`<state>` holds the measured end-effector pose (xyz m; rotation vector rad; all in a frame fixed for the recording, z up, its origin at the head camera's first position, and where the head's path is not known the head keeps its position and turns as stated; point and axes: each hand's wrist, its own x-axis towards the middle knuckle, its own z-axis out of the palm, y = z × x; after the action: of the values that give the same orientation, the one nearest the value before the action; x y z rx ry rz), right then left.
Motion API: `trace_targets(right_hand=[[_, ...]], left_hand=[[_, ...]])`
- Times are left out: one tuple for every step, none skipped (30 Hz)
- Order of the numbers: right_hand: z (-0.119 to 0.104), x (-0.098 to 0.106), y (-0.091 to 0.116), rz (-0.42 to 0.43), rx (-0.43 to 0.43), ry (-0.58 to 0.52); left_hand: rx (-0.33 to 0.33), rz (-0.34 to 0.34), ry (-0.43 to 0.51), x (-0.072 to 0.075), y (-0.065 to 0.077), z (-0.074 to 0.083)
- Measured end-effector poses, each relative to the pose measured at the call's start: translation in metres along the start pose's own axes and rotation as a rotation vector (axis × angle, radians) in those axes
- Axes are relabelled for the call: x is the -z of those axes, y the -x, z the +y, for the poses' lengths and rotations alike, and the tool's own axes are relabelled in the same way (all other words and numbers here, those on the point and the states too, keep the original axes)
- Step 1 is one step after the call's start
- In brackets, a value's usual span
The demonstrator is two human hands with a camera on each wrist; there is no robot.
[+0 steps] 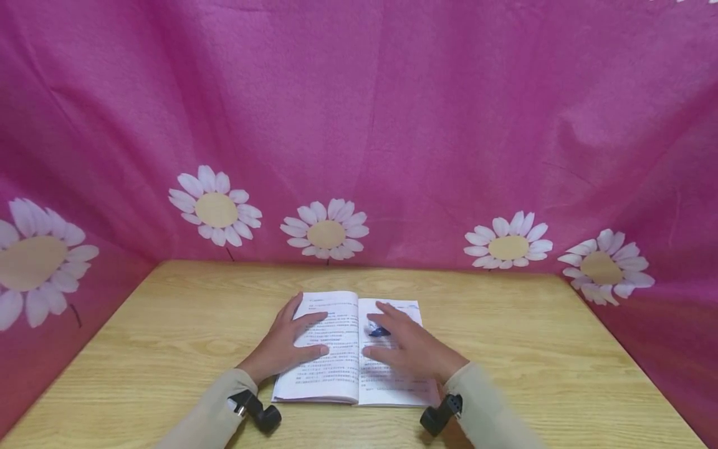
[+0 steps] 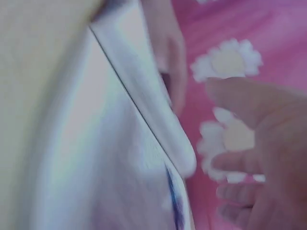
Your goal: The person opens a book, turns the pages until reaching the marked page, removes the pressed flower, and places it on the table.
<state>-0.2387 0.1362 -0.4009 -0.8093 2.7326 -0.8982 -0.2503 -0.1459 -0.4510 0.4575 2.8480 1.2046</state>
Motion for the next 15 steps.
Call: trace_targets(right_hand=[[0.005,0.004,0.000,0.014,-0.049,0.002],[0.010,0.008,0.000,0.023,-0.098,0.006],[0.016,0.012,0.001,0.030,-0.140,0.020],[0.021,0.015,0.001,0.034,-0.174,0.036],[0.026,0.017,0.002,0.036,-0.207,0.051],[0.031,0.019,0.002,0.033,-0.225,0.080],[0.035,0.021,0.003,0.031,-0.250,0.097],[0.039,0.022,0.004,0.027,-0.273,0.116],[0.042,0.023,0.004,0.020,-0.293,0.130],[0.045,0.023,0.004,0.009,-0.313,0.137],[0.047,0.023,0.005,-0.003,-0.330,0.142],[0.049,0.023,0.005,-0.015,-0.341,0.154],[0.050,0.022,0.005,-0.024,-0.355,0.162],[0.051,0.022,0.005,-0.034,-0.365,0.176],[0.052,0.022,0.005,-0.043,-0.373,0.189]], left_hand=[[0.011,0.001,-0.005,0.000,0.000,0.000],[0.018,0.002,-0.014,-0.001,0.000,0.001],[0.027,0.002,-0.022,-0.001,-0.001,0.001],[0.030,0.003,-0.030,-0.002,-0.001,0.001],[0.033,0.004,-0.039,-0.002,-0.001,0.000],[0.036,0.003,-0.045,-0.002,-0.001,0.000],[0.038,0.002,-0.047,-0.003,-0.002,0.000],[0.037,0.003,-0.049,-0.003,-0.002,0.000],[0.037,0.004,-0.051,-0.003,-0.002,0.000],[0.036,0.005,-0.051,-0.003,-0.002,-0.001],[0.036,0.005,-0.052,-0.003,-0.002,-0.001],[0.036,0.007,-0.050,-0.003,-0.002,-0.001],[0.036,0.008,-0.048,-0.003,-0.002,-0.001],[0.034,0.008,-0.051,-0.003,-0.002,-0.002],[0.034,0.006,-0.050,-0.004,-0.002,-0.002]])
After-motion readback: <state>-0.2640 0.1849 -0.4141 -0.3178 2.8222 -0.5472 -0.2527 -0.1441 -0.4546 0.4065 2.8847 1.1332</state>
